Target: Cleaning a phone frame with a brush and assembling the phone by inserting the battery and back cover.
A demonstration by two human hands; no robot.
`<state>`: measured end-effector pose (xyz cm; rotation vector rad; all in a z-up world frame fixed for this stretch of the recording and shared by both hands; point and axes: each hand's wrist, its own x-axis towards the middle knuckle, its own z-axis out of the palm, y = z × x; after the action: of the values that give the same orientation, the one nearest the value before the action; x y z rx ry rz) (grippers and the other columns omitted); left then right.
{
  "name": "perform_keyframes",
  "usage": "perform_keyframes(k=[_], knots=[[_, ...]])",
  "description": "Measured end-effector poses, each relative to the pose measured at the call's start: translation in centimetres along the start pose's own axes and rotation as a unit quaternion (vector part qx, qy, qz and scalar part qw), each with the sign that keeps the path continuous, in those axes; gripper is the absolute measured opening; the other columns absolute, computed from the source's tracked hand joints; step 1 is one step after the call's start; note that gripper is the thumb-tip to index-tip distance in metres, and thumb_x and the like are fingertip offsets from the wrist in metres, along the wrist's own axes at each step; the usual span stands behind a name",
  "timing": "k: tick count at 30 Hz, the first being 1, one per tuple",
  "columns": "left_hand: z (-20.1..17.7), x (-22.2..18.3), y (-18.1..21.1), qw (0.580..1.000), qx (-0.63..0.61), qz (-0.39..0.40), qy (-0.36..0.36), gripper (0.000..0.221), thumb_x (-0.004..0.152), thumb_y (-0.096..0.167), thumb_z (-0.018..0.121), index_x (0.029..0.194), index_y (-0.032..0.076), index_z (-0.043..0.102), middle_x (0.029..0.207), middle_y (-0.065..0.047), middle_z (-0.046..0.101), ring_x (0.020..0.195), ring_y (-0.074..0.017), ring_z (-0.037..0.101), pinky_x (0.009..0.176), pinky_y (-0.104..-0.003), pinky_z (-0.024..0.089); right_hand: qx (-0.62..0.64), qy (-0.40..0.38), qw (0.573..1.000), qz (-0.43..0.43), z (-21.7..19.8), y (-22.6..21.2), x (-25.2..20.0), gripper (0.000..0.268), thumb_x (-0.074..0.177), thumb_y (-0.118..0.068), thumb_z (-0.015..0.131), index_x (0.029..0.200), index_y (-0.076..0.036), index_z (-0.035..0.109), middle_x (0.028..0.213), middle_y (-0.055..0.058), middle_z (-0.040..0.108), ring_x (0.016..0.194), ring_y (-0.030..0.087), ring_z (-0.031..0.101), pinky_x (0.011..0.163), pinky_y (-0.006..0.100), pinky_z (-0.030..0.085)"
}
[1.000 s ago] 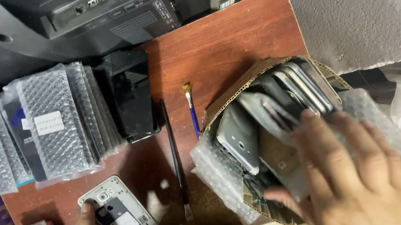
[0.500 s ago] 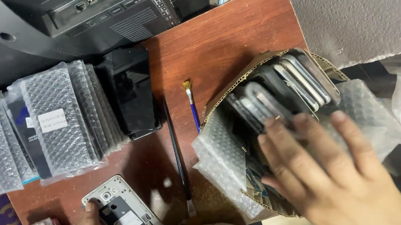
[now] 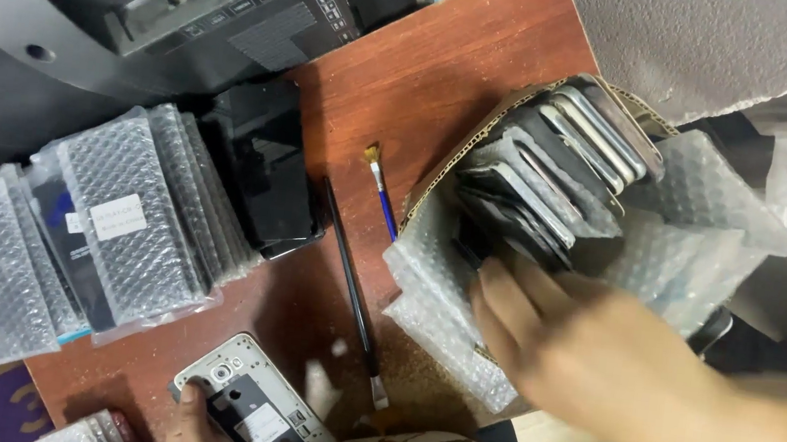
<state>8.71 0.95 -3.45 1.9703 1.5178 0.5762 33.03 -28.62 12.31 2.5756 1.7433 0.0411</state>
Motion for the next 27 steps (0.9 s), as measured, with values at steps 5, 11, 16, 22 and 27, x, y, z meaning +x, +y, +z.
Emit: perform_keyframes(k=[5,11,16,22,27], knots=[[-0.2,-1.5,6.4,0.977,-0.171,-0.127,-0.02,0.026,0.091,0.029,0.056,0.095,0.004,0.062,0.087,-0.007,0.061,0.081,-0.0115,0.056,0.076,-0.024,0.046,-0.067,-0.136,0.986,0.074,2.5,0.7,3.2,0.046,0.073,-0.007,0.05,0.119,-0.007,0.054,0.067,0.001,0.062,0.042,0.016,0.06,0.029,0.031,0.041],[-2.5,0.2,3.5,0.943,-0.265,-0.158,-0.128,0.023,0.094,0.028,0.048,0.092,0.007,0.058,0.081,-0.006,0.06,0.072,-0.0136,0.057,0.066,-0.025,0.046,-0.032,-0.218,0.973,0.07,1.0,0.5,4.3,0.009,0.082,-0.007,0.058,0.075,-0.011,0.062,0.068,0.002,0.064,0.052,0.019,0.065,0.035,0.031,0.049],[-4.6,0.6,3.9,0.913,-0.306,-0.181,-0.198,0.033,0.097,0.03,0.038,0.101,0.004,0.059,0.089,-0.009,0.061,0.081,-0.0166,0.058,0.074,-0.028,0.045,-0.098,-0.101,0.987,0.074,0.6,-0.2,2.6,0.019,0.079,0.0,0.061,0.068,-0.015,0.063,0.066,-0.006,0.063,0.055,0.013,0.062,0.037,0.028,0.051],[-6.5,2.0,2.6,0.957,0.106,0.002,-0.271,0.045,0.096,0.036,0.02,0.087,0.016,0.059,0.088,-0.012,0.062,0.089,-0.0259,0.054,0.077,-0.036,0.034,-0.106,-0.269,0.94,0.182,-0.3,-2.8,4.5,0.02,0.081,-0.017,0.045,0.08,-0.019,0.064,0.081,-0.002,0.069,0.073,0.025,0.07,0.052,0.042,0.053],[-4.8,1.5,0.7,0.897,-0.27,-0.06,-0.346,0.03,0.088,0.027,0.05,0.114,0.012,0.051,0.108,-0.002,0.059,0.101,-0.0084,0.052,0.093,-0.023,0.04,-0.135,-0.324,0.889,0.293,-0.3,-4.3,5.2,0.032,0.079,-0.024,0.042,0.085,-0.021,0.074,0.09,0.005,0.074,0.083,0.029,0.073,0.072,0.041,0.054]])
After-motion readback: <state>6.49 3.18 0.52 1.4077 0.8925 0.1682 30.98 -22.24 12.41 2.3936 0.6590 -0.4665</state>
